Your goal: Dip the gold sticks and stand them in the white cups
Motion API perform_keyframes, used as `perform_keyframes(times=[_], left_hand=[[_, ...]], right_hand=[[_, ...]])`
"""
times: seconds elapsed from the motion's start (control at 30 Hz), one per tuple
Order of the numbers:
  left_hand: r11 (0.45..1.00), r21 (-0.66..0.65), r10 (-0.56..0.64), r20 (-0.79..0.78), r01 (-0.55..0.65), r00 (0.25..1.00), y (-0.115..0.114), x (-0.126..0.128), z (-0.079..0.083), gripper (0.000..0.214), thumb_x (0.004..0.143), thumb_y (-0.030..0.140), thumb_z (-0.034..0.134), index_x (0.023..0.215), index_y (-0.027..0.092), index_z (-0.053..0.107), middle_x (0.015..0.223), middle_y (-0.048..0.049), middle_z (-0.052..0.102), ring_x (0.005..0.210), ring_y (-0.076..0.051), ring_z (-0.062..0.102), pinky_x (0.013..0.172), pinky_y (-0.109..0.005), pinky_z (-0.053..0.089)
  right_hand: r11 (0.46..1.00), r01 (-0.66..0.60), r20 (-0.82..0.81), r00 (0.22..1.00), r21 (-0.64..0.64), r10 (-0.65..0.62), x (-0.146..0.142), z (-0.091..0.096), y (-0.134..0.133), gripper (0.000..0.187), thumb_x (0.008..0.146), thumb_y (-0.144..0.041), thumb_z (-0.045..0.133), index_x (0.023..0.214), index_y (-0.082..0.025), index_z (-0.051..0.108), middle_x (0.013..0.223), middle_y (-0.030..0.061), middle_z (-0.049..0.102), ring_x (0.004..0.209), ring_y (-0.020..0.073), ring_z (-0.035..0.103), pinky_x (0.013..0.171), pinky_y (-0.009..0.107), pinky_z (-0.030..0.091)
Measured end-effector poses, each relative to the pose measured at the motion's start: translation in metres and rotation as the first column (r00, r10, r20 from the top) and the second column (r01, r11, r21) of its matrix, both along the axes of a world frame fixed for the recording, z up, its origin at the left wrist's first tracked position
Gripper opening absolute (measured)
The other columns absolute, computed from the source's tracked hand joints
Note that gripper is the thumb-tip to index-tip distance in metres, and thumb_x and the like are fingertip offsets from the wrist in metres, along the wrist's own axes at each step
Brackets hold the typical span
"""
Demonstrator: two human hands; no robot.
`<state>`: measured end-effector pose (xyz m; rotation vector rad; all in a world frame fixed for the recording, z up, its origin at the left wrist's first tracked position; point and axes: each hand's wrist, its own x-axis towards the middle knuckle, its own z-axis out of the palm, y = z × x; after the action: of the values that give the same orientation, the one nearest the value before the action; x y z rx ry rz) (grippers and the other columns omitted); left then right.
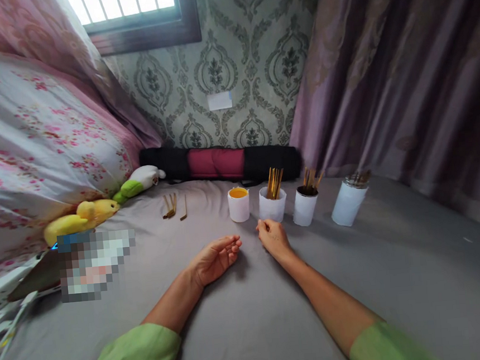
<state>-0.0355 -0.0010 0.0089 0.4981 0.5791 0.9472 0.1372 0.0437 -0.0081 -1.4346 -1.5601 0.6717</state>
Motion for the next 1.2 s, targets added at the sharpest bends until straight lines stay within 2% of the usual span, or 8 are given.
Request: perform_keyframes(times=[0.13,0.33,0.7,0.77,0.83,1.03,1.2], left_hand=[[1.0,-0.003,0.01,-0.016,-0.01,1.0,0.0,0.0,-0.003,0.011,0.072,0.011,0.057,0.082,0.007,0.057,0.075,-0.0059,0.06,0.058,-0.005,0.053,0.052,-0.015,0.044],[1.0,-0.016,0.012,-0.051,-0.012,0.999,0.002,0.001,-0.001,0.011,0.073,0.011,0.057,0.083,0.007,0.057,0.075,-0.0059,0.06,0.058,-0.005,0.054,0.051,-0.014,0.044],[1.0,0.026,0.023,-0.293,-0.016,0.956,0.021,-0.004,0.008,0.008,0.072,0.009,0.056,0.08,0.009,0.056,0.071,-0.0046,0.06,0.053,-0.005,0.055,0.049,-0.014,0.045],[0.998,0.053,0.038,-0.395,-0.018,0.918,0.028,-0.009,0.01,0.008,0.073,0.01,0.055,0.081,0.01,0.056,0.072,-0.0047,0.061,0.053,-0.005,0.054,0.047,-0.014,0.044],[0.995,0.097,0.067,-0.53,-0.018,0.845,0.037,-0.016,0.012,0.008,0.073,0.011,0.054,0.081,0.01,0.056,0.073,-0.0048,0.061,0.053,-0.005,0.054,0.045,-0.014,0.043],[0.982,0.166,0.18,-0.693,-0.089,0.698,0.058,-0.039,0.016,0.006,0.071,0.013,0.056,0.076,0.011,0.053,0.068,-0.0043,0.06,0.048,-0.006,0.052,0.041,-0.015,0.039],[0.954,0.262,0.298,-0.831,-0.143,0.47,0.067,-0.055,0.022,0.005,0.071,0.015,0.054,0.073,0.012,0.052,0.062,-0.0028,0.059,0.044,-0.005,0.049,0.039,-0.015,0.035]], right_hand=[[0.998,0.004,0.046,0.999,0.064,-0.007,0.0,-0.002,0.001,0.04,0.079,-0.044,0.035,0.066,-0.013,0.058,0.046,0.0006,0.051,0.039,0.0094,0.045,0.041,0.02,0.032],[0.995,0.022,0.103,0.994,0.093,-0.032,0.0,-0.001,-0.003,0.038,0.079,-0.04,0.035,0.067,-0.014,0.06,0.048,0.0014,0.054,0.043,0.0102,0.046,0.044,0.021,0.032],[0.995,0.021,0.126,0.991,0.098,-0.034,0.0,0.0,-0.004,0.036,0.079,-0.036,0.035,0.066,-0.014,0.062,0.053,0.0024,0.057,0.05,0.0113,0.048,0.049,0.021,0.032],[0.995,0.022,0.121,0.992,0.101,-0.034,0.001,-0.002,-0.004,0.036,0.08,-0.036,0.035,0.066,-0.015,0.062,0.054,0.0022,0.057,0.05,0.0112,0.048,0.048,0.02,0.032],[0.995,0.026,0.121,0.992,0.101,-0.038,0.001,-0.003,-0.004,0.036,0.08,-0.036,0.035,0.067,-0.015,0.061,0.053,0.0019,0.057,0.049,0.011,0.048,0.048,0.02,0.031],[0.996,0.023,0.119,0.992,0.088,-0.034,0.001,-0.002,-0.005,0.036,0.08,-0.036,0.035,0.067,-0.014,0.062,0.053,0.0022,0.057,0.05,0.0111,0.049,0.048,0.02,0.032],[0.995,0.019,0.117,0.993,0.095,-0.03,0.002,-0.003,-0.004,0.036,0.08,-0.036,0.035,0.068,-0.015,0.062,0.053,0.0019,0.057,0.051,0.0111,0.049,0.048,0.02,0.032]])
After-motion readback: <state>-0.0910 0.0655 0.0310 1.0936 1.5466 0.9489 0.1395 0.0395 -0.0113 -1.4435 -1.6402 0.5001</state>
